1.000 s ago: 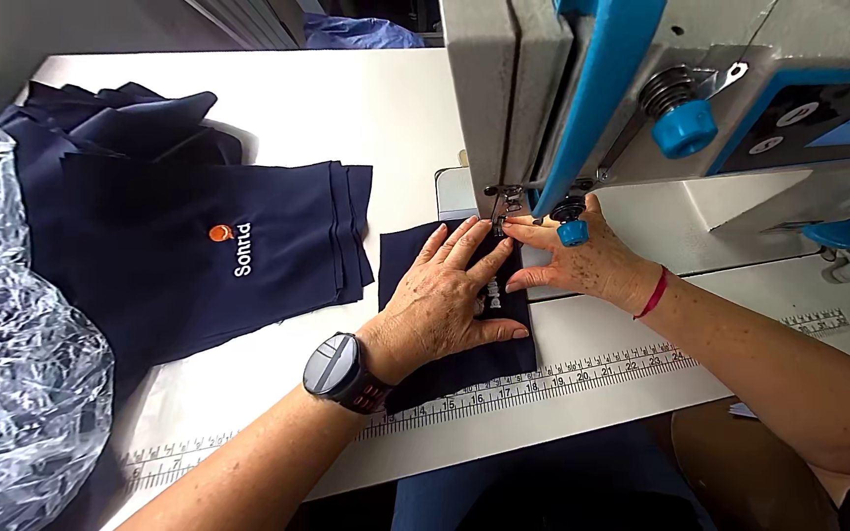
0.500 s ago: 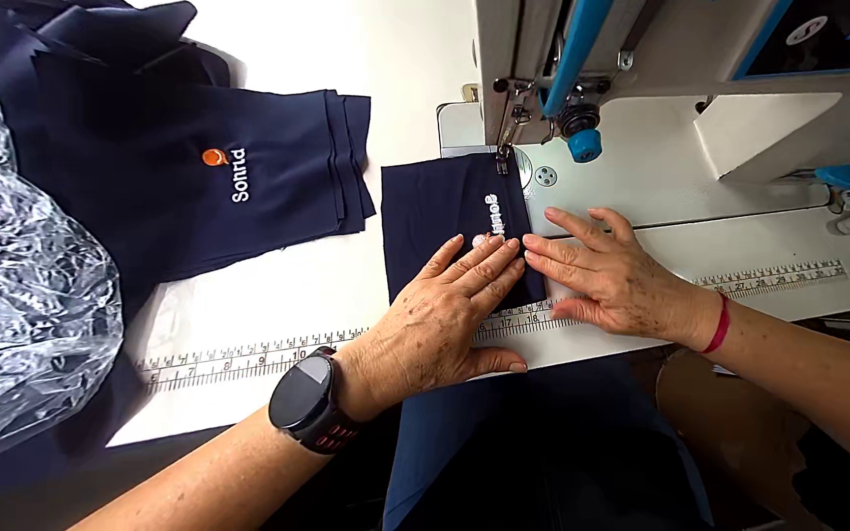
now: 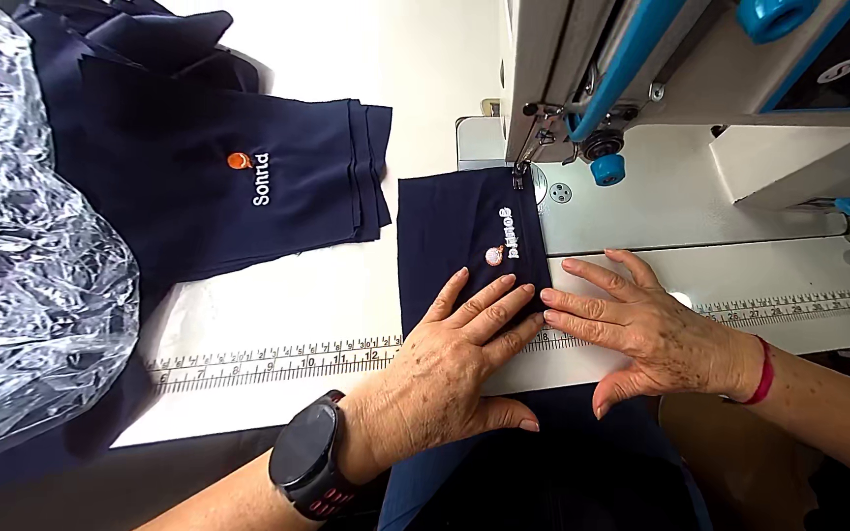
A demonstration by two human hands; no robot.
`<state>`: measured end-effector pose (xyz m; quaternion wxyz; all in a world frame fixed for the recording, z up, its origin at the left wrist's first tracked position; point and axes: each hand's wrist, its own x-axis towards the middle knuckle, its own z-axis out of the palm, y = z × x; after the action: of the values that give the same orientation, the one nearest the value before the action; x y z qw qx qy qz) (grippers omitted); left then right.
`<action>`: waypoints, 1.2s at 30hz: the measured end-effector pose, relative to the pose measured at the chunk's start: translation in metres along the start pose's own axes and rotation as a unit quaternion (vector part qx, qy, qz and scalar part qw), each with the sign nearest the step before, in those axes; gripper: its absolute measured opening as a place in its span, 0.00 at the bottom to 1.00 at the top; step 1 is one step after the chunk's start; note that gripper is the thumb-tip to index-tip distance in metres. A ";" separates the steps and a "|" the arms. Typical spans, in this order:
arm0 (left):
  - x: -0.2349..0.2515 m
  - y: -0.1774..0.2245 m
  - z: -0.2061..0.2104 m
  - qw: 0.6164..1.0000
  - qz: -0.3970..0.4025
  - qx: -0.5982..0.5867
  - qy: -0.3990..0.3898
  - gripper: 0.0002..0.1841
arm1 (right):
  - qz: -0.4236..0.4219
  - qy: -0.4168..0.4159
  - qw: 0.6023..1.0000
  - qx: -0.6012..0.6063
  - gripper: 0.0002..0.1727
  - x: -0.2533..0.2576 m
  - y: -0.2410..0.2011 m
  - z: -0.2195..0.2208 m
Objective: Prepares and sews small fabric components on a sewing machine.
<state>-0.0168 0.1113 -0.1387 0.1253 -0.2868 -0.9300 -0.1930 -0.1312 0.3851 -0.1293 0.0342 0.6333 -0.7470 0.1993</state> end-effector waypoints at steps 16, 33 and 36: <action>0.008 -0.021 -0.002 1.000 -0.006 0.006 0.000 0.42 | -0.064 0.052 0.996 0.026 0.37 0.026 0.018 -0.001; 0.056 -0.088 -0.017 0.999 0.027 0.000 -0.026 0.43 | -0.063 0.089 0.994 -0.001 0.33 0.065 0.072 -0.002; 0.065 -0.100 -0.020 0.999 0.029 -0.005 -0.031 0.44 | -0.057 0.105 0.993 -0.008 0.31 0.073 0.083 0.001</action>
<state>-0.1252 0.0580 -0.1270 0.1005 -0.3201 -0.9238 -0.1848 -0.2253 0.3272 -0.1291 0.1292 0.6504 -0.7034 0.2561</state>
